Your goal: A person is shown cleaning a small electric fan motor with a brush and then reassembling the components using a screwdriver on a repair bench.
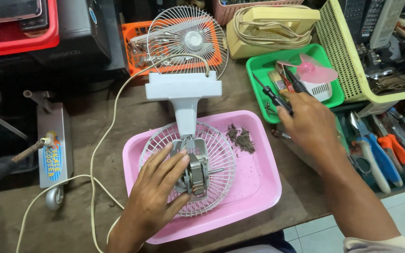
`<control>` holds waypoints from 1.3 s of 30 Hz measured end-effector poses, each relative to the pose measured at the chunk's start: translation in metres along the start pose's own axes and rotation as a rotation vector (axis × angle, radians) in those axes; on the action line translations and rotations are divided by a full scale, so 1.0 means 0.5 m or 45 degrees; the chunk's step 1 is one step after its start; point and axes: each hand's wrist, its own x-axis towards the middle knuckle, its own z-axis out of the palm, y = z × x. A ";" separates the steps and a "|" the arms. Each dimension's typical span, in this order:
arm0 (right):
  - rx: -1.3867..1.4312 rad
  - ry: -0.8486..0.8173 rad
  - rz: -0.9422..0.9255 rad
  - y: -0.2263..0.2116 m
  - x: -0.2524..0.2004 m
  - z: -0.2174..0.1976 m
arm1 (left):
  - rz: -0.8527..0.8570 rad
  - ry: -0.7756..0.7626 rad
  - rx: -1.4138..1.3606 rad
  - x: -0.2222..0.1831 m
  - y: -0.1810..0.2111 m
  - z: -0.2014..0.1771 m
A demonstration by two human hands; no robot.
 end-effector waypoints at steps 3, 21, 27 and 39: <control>-0.066 0.202 -0.070 0.048 -0.018 -0.019 | 0.009 0.008 -0.001 -0.002 0.001 -0.001; -0.382 0.193 0.096 0.098 -0.011 -0.021 | 0.004 -0.004 -0.001 0.003 0.001 -0.001; -0.591 0.395 -0.121 0.102 -0.004 0.009 | -0.004 -0.011 -0.017 0.001 0.004 -0.003; -0.823 0.493 -0.194 0.099 -0.030 0.010 | 0.029 0.052 -0.048 0.001 0.003 -0.013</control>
